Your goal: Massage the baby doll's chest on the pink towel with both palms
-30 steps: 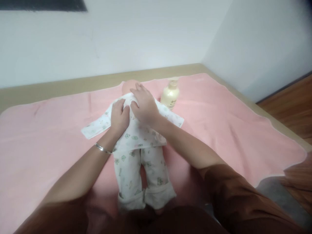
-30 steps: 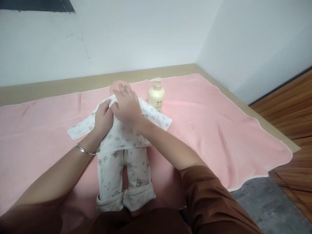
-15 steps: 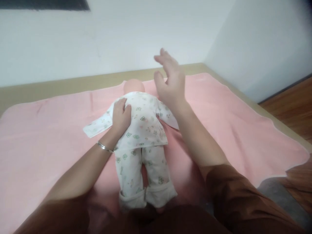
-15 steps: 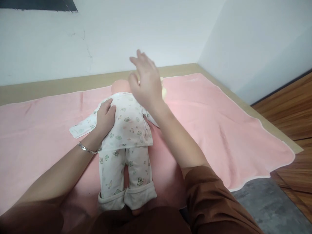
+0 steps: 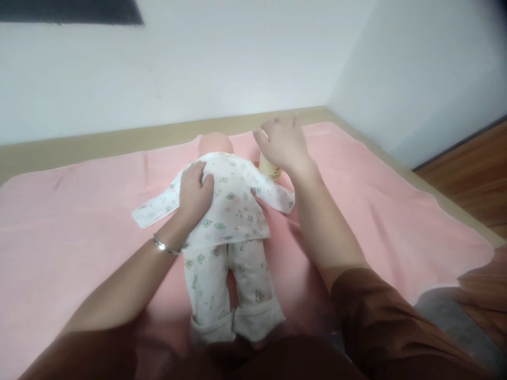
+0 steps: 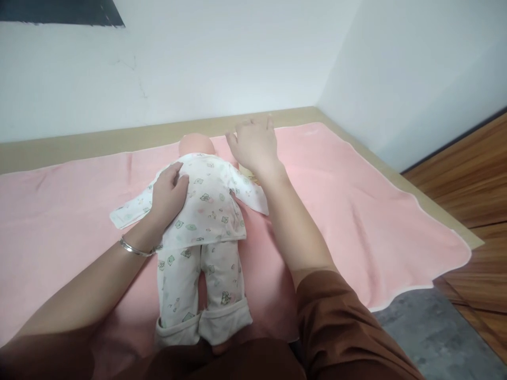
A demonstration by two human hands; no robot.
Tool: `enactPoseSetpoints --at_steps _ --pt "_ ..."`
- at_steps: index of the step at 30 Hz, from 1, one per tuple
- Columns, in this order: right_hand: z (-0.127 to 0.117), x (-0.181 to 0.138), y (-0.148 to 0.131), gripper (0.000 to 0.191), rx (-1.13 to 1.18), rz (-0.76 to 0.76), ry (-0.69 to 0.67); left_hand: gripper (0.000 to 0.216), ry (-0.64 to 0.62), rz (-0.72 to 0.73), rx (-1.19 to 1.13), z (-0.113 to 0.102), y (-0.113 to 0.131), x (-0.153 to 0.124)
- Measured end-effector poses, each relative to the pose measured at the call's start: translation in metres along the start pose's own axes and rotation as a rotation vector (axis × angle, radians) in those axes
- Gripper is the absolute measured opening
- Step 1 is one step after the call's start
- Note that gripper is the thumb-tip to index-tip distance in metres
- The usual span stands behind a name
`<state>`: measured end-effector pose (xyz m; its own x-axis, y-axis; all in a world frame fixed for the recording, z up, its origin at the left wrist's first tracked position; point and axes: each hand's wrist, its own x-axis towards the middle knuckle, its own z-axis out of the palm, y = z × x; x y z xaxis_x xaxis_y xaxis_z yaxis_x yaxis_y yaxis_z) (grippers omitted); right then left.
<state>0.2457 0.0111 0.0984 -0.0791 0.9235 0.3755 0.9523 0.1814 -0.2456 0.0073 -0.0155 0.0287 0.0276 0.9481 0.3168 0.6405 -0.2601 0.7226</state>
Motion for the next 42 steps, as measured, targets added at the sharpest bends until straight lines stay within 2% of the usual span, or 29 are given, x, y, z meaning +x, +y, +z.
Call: enactPoseSetpoints --at_steps 4,7,10,13,15,20,25,27,31,33,38,42 --pt "0.007 0.005 0.003 0.046 -0.008 0.025 0.029 0.045 0.052 -0.141 -0.244 -0.001 0.014 0.002" --pt "0.009 0.008 0.004 0.041 0.003 0.050 0.034 0.034 0.042 -0.180 -0.554 0.002 0.036 0.012" --pt "0.007 0.007 0.000 0.043 0.025 0.098 0.046 0.030 -0.084 -0.191 -0.848 0.007 0.063 0.027" --pt "0.002 0.004 -0.006 0.053 0.068 0.136 0.058 0.049 -0.365 -0.330 -1.129 0.016 0.087 0.041" --pt "0.000 0.003 -0.007 0.061 0.112 0.146 0.074 0.062 -0.496 -0.421 -1.254 0.023 0.098 0.046" --pt "0.000 0.002 -0.005 0.072 0.187 0.164 0.089 0.068 -0.523 -0.510 -1.378 0.032 0.116 0.043" --pt "0.001 0.004 -0.005 0.073 0.195 0.183 0.080 0.071 -0.612 -0.601 -1.610 0.015 0.120 0.037" --pt "0.000 0.004 -0.006 0.067 0.167 0.200 0.065 0.070 -0.579 -0.678 -1.605 0.005 0.117 0.035" --pt "-0.002 0.005 -0.011 0.054 0.115 0.258 0.028 0.066 -0.526 -0.818 -1.370 -0.011 0.107 0.031" --pt "-0.004 0.005 -0.012 0.050 0.100 0.278 0.022 0.064 -0.500 -0.764 -1.236 -0.018 0.099 0.031" --pt "-0.008 0.007 -0.014 0.043 0.096 0.324 0.004 0.053 -0.424 -0.477 -0.960 -0.045 0.076 0.035" --pt "-0.008 0.006 -0.016 0.041 0.120 0.357 0.006 0.047 -0.304 -0.406 -0.916 -0.078 0.077 0.029"
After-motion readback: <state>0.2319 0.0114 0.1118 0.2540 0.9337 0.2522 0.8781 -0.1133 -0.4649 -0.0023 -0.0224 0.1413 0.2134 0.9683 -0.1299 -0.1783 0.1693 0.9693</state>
